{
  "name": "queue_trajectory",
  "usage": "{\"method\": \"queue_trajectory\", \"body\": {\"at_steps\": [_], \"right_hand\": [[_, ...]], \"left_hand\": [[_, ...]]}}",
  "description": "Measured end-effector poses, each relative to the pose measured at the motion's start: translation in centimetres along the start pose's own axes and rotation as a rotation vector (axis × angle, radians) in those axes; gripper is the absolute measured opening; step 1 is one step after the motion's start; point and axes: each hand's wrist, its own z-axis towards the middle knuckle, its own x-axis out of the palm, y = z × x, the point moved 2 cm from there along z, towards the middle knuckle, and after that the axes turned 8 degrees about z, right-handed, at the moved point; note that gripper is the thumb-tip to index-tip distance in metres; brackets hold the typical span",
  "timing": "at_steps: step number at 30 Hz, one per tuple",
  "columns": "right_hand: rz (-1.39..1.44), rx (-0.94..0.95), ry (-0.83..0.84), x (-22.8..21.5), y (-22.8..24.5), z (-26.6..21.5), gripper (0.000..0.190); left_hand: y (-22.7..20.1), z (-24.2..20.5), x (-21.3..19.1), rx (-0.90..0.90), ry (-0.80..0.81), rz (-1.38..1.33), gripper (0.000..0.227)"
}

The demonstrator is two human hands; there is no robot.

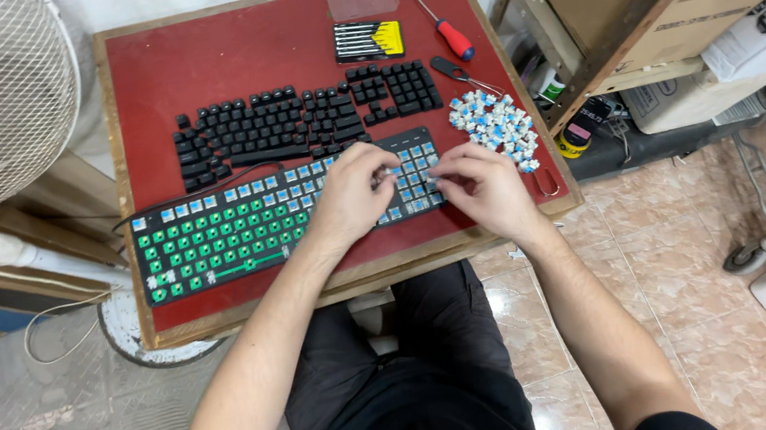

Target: The person installs blue and white mechanical switches onto a keyboard PCB, pressing each switch into place by hand. The person then places black keycaps onto the installed switches, completing the assembly of the keyboard.

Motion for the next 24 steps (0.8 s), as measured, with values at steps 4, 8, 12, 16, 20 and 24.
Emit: {"method": "queue_trajectory", "body": {"at_steps": [4,8,12,16,20,24], "right_hand": [[0.095,-0.062,0.029,4.5,1.5,2.0,0.026],[0.130,-0.091,0.139,8.7,2.9,2.9,0.018],[0.041,-0.140,0.241,11.6,4.0,3.8,0.014],[-0.076,-0.133,0.305,12.7,4.4,4.0,0.010],[-0.287,-0.119,0.369,13.1,4.1,3.9,0.009],[-0.333,-0.080,0.388,13.1,3.9,3.5,0.009]], "left_hand": [[2.4,-4.1,-4.7,-0.064,-0.041,0.054,0.029],[3.3,-7.8,-7.5,-0.146,-0.061,-0.006,0.031],[3.6,-9.6,-9.1,-0.153,-0.088,0.119,0.028],[4.7,-10.5,-8.3,-0.185,-0.076,0.107,0.027],[3.6,-10.5,-8.2,-0.152,-0.052,0.117,0.026],[3.7,-10.7,-7.7,-0.128,0.022,0.296,0.021]]}}
